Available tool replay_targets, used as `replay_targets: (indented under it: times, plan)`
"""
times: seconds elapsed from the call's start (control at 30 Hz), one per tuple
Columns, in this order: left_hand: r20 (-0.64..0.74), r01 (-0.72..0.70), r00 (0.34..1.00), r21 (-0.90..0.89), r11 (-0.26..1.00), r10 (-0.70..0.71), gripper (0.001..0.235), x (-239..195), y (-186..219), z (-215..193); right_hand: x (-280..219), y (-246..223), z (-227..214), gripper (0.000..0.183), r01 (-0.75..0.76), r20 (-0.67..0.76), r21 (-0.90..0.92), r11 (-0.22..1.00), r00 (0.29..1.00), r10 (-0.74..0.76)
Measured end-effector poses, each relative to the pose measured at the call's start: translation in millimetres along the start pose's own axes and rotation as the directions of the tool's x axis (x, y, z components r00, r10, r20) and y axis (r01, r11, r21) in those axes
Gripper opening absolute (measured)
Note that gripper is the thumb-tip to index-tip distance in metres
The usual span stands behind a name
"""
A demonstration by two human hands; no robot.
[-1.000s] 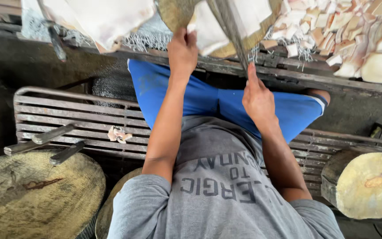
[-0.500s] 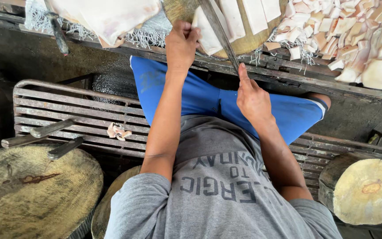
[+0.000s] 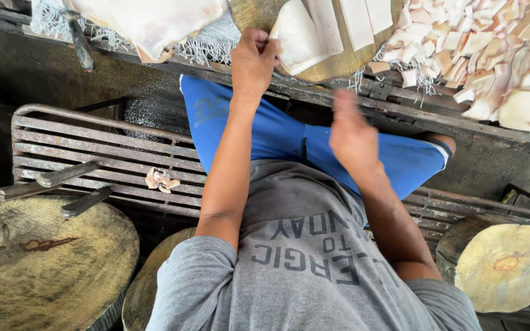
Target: The person sharpens a large knife and then uses it to chop large sheets of animal skin into small rectangular pieces on a wooden block.
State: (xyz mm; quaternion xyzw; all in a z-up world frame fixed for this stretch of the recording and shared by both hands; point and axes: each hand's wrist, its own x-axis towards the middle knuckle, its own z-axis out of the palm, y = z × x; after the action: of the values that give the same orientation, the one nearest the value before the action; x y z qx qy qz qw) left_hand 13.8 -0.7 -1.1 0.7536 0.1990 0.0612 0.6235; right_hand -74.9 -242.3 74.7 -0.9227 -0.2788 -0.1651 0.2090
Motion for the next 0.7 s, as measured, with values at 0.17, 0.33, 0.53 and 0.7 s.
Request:
replay_targets:
  times: [0.17,0.33,0.53,0.7]
  plan:
    - [0.073,-0.120,0.991,0.149,0.981,0.110,0.025,17.2,7.5,1.7,-13.6,17.1,4.9,0.064,-0.372,0.371,0.073,0.925,0.871,0.321]
    - [0.088,-0.233,0.972,0.290,0.928,0.216,0.028,-3.5,-4.3,29.7,-41.3,21.1,-8.4,0.065,-0.545,0.273,0.322,0.774,0.836,0.476]
    - [0.325,-0.525,0.845,0.362,0.770,0.424,0.026,20.7,13.4,51.4,-41.6,29.1,-22.0,0.067,-0.624,0.254,0.623,0.472,0.732,0.632]
    - [0.786,-0.779,0.566,0.411,0.474,0.250,0.030,60.8,57.6,64.7,-39.5,35.3,-24.3,0.066,-0.625,0.230,0.666,0.407,0.691,0.685]
